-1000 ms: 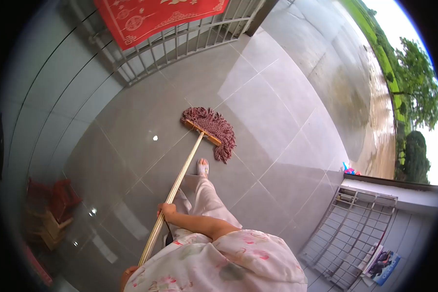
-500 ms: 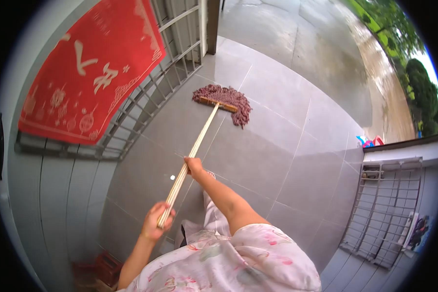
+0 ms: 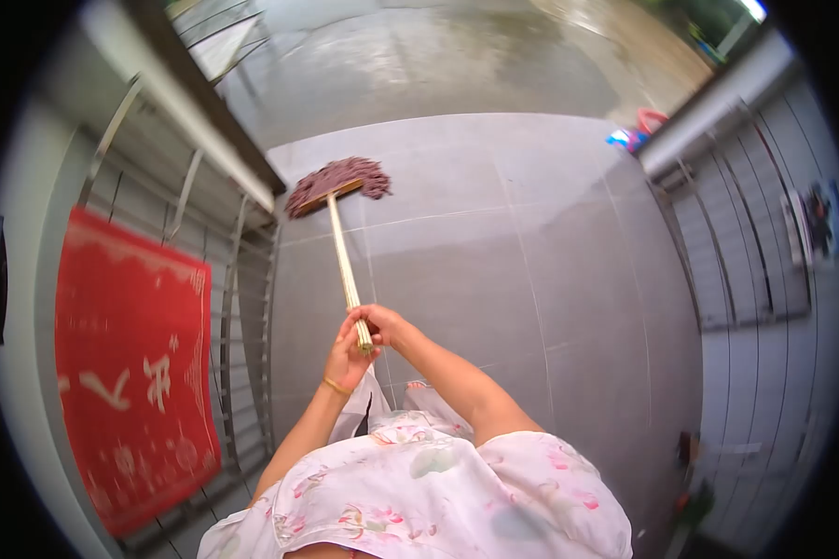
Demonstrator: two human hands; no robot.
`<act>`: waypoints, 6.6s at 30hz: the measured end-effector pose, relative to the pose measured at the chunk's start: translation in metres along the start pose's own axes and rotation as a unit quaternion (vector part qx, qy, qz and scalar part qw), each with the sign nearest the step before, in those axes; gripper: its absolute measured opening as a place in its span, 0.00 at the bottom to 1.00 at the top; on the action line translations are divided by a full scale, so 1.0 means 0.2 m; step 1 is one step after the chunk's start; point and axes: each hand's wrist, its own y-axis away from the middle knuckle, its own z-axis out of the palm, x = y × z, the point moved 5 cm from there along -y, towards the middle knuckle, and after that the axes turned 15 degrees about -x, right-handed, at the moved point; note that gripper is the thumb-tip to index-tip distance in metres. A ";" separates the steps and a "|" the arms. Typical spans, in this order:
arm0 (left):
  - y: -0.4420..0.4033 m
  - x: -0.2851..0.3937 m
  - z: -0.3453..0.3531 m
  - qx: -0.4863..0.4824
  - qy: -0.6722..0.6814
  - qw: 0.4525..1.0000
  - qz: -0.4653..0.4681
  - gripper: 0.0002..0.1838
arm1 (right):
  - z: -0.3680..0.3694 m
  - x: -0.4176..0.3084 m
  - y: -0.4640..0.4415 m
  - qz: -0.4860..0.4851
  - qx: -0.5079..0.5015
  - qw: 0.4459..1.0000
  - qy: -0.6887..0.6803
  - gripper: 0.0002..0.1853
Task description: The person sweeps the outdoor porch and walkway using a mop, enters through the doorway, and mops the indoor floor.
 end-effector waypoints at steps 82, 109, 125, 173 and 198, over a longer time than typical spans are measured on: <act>-5.40 -3.12 3.66 0.077 0.182 0.812 -0.548 0.15 | -1.32 -4.02 5.08 0.336 0.636 0.443 0.535 0.27; -7.22 -2.91 3.17 0.075 0.252 0.767 -0.585 0.17 | -2.30 -5.80 4.44 0.318 0.511 0.419 0.680 0.22; -7.30 -2.13 2.89 0.225 0.103 0.861 -0.445 0.16 | -2.43 -5.66 4.69 0.061 0.602 0.537 0.588 0.20; -7.50 -1.16 1.60 0.250 0.386 0.875 -0.152 0.08 | -2.15 -6.72 2.88 0.115 0.225 0.517 0.818 0.22; -7.08 -0.46 1.01 0.391 0.345 0.850 0.074 0.09 | -2.66 -6.38 1.95 0.123 0.183 0.678 0.701 0.21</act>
